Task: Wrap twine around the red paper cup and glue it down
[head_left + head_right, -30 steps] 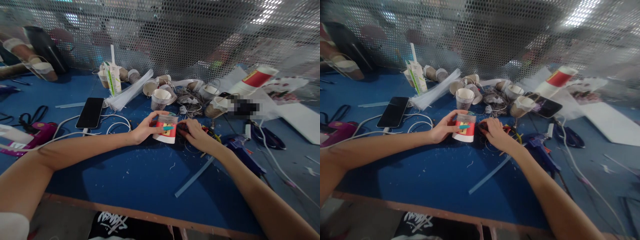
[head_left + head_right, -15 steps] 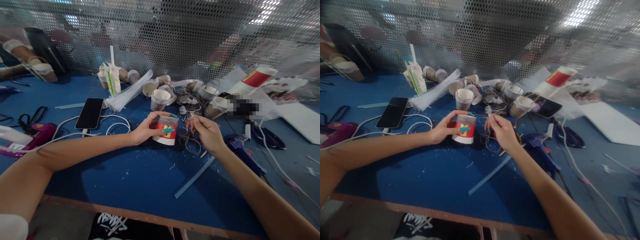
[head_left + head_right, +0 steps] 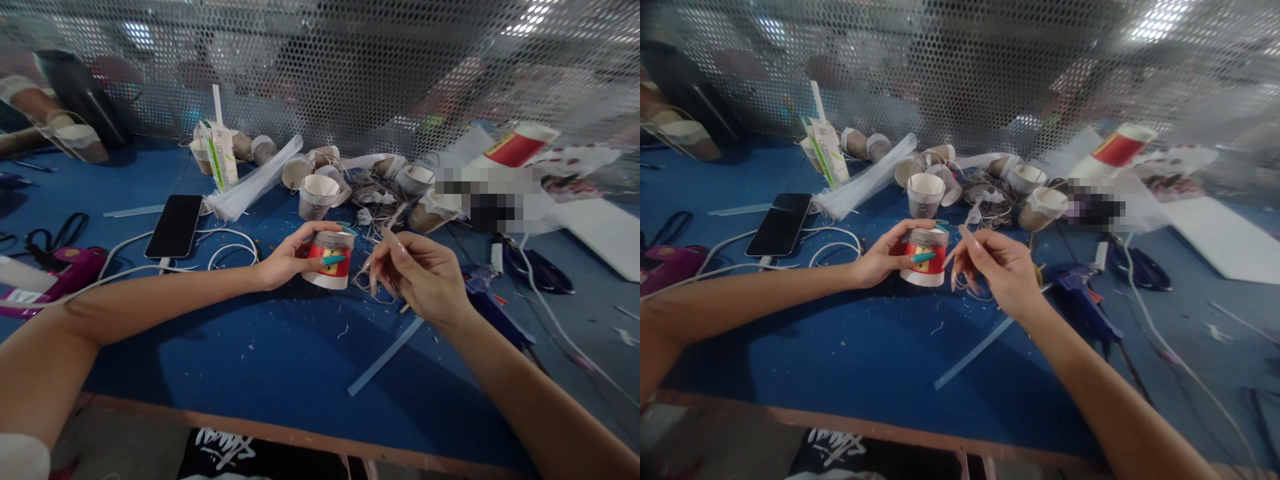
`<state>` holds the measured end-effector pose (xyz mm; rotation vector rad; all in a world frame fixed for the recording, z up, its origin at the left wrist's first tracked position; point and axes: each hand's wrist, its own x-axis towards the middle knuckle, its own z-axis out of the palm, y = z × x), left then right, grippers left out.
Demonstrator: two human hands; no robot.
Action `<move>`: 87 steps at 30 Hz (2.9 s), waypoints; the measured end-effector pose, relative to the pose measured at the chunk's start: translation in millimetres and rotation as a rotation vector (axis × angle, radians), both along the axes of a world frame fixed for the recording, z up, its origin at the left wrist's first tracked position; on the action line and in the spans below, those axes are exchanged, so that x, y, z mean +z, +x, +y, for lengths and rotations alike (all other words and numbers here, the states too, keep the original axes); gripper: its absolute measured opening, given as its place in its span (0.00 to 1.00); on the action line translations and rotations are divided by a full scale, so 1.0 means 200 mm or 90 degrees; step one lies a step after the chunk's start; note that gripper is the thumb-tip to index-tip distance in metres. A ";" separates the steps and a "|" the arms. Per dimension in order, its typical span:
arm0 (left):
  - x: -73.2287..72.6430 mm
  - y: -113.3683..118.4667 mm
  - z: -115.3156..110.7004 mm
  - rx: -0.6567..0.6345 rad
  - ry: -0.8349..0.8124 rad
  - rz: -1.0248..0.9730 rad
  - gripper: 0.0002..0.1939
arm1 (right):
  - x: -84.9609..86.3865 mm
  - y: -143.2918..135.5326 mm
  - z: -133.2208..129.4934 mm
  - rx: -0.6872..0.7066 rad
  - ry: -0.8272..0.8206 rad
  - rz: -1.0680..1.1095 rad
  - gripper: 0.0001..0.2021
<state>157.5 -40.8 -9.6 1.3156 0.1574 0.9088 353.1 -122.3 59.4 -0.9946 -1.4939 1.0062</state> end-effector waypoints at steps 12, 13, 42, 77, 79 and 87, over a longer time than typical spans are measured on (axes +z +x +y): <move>0.02 0.00 -0.02 -0.057 -0.084 -0.039 0.22 | 0.02 0.00 -0.02 0.178 -0.156 -0.104 0.24; 0.02 0.00 -0.02 -0.058 -0.084 -0.039 0.22 | 0.02 0.00 -0.02 0.182 -0.156 -0.112 0.24; -0.01 0.00 0.01 -0.017 0.009 -0.048 0.22 | -0.06 0.08 0.06 0.116 -0.206 -0.097 0.27; -0.03 0.01 0.01 0.017 0.018 -0.035 0.18 | -0.13 0.09 0.06 -0.188 0.193 -0.293 0.18; -0.03 0.01 0.01 0.019 0.023 -0.039 0.17 | -0.14 0.08 0.06 -0.105 0.185 -0.278 0.23; -0.01 0.00 0.01 0.027 0.048 -0.039 0.18 | -0.16 0.02 0.05 -0.030 0.144 -0.262 0.21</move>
